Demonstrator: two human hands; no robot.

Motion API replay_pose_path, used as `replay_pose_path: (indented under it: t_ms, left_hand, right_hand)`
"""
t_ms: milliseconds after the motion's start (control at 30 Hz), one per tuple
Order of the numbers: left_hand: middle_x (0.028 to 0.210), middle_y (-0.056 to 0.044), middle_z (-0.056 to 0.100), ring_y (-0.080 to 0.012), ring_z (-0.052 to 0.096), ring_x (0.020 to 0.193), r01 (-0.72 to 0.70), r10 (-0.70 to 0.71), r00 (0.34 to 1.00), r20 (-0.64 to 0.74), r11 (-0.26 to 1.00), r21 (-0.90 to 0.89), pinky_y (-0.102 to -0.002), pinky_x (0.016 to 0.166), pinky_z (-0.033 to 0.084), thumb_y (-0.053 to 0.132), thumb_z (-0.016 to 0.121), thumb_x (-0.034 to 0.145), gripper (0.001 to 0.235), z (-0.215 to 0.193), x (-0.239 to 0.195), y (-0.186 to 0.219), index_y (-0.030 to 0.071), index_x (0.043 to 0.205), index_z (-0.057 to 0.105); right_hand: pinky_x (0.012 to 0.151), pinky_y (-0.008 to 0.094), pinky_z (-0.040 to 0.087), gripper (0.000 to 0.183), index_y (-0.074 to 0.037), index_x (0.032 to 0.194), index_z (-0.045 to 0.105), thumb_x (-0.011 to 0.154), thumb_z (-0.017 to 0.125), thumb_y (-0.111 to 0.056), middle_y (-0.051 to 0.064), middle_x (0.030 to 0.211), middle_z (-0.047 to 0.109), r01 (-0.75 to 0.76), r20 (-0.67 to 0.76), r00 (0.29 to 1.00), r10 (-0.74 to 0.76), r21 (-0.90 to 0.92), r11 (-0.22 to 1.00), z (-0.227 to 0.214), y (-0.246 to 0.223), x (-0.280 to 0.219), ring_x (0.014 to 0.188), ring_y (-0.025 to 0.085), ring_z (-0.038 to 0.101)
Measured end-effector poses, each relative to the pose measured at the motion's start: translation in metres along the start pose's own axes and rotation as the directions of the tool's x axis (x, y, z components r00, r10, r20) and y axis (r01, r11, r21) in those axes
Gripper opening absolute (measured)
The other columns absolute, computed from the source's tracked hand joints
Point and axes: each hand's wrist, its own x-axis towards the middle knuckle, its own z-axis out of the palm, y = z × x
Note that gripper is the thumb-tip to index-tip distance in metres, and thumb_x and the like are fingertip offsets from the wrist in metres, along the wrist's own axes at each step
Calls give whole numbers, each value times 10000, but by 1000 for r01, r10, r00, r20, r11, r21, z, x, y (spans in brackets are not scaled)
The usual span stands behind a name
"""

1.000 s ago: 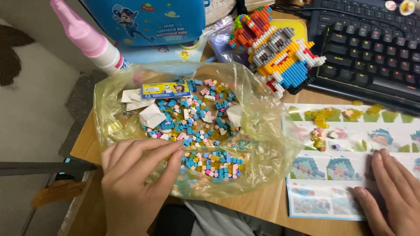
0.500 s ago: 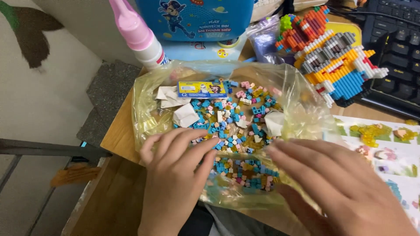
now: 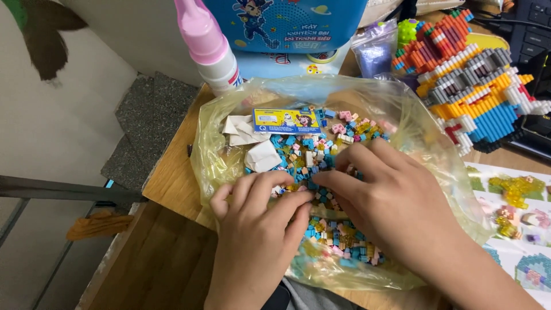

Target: The person assembles small, colorful plastic bricks by hand, following a printed instruction sheet laid out on a desk. They pick bricks from a plastic bag, connect them to form a structure, and occasionally rotate the piece to check alignment.

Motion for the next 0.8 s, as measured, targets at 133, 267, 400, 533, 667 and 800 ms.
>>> replay_pose_path:
  t_ms: [133, 267, 400, 533, 667, 800]
  left_hand:
    - [1055, 49, 597, -202, 531, 1045, 10, -10, 1000, 8, 1000, -14, -432, 902, 261, 217, 680, 841, 76, 1, -1, -1, 249, 892, 727]
    - [1035, 39, 598, -209, 535, 1018, -11, 10, 1000, -23, 1000, -20, -417, 891, 279, 205, 683, 836, 73, -1, 0, -1, 231, 890, 725]
    - [1023, 39, 603, -201, 545, 1003, -6, 5, 1000, -24, 999, -45, -405, 893, 273, 223, 708, 829, 103, -4, 0, 0, 211, 927, 738]
    - [975, 74, 649, -155, 568, 896, -37, 4, 988, -154, 977, -209, -347, 782, 293, 206, 713, 833, 147, -12, 1, 23, 203, 977, 744]
    - [956, 15, 651, -209, 601, 874, -173, 116, 980, -164, 900, -400, -350, 809, 400, 171, 649, 901, 142, -10, -4, 70, 150, 1020, 722]
    - [896, 8, 656, -197, 591, 805, -310, 254, 950, -181, 831, -461, -335, 754, 416, 166, 615, 926, 120, 5, -10, 118, 124, 973, 717]
  right_hand:
    - [532, 408, 435, 100, -231, 939, 694, 860, 691, -292, 9, 849, 546, 68, 70, 996, -61, -92, 993, 0, 5, 9, 758, 268, 505]
    - [568, 395, 449, 96, -211, 902, 694, 833, 727, -268, 16, 842, 558, 103, 60, 993, -97, -93, 990, -1, 7, 11, 766, 263, 528]
    - [688, 375, 434, 71, -183, 862, 632, 869, 679, -236, 13, 880, 553, 195, -43, 978, -203, -152, 969, -8, 7, 6, 779, 240, 515]
    - [607, 326, 369, 100, -117, 917, 622, 910, 707, -170, 53, 911, 585, 151, -255, 959, -124, 90, 984, -46, -6, -19, 722, 236, 484]
    - [656, 353, 355, 104, -160, 845, 645, 846, 729, -221, 9, 895, 629, 11, -330, 944, 15, 78, 997, -68, -8, -69, 691, 220, 490]
    - [709, 337, 351, 123, -168, 784, 641, 807, 713, -265, 27, 886, 631, -223, -382, 886, 262, 144, 964, -81, -8, -128, 718, 210, 483]
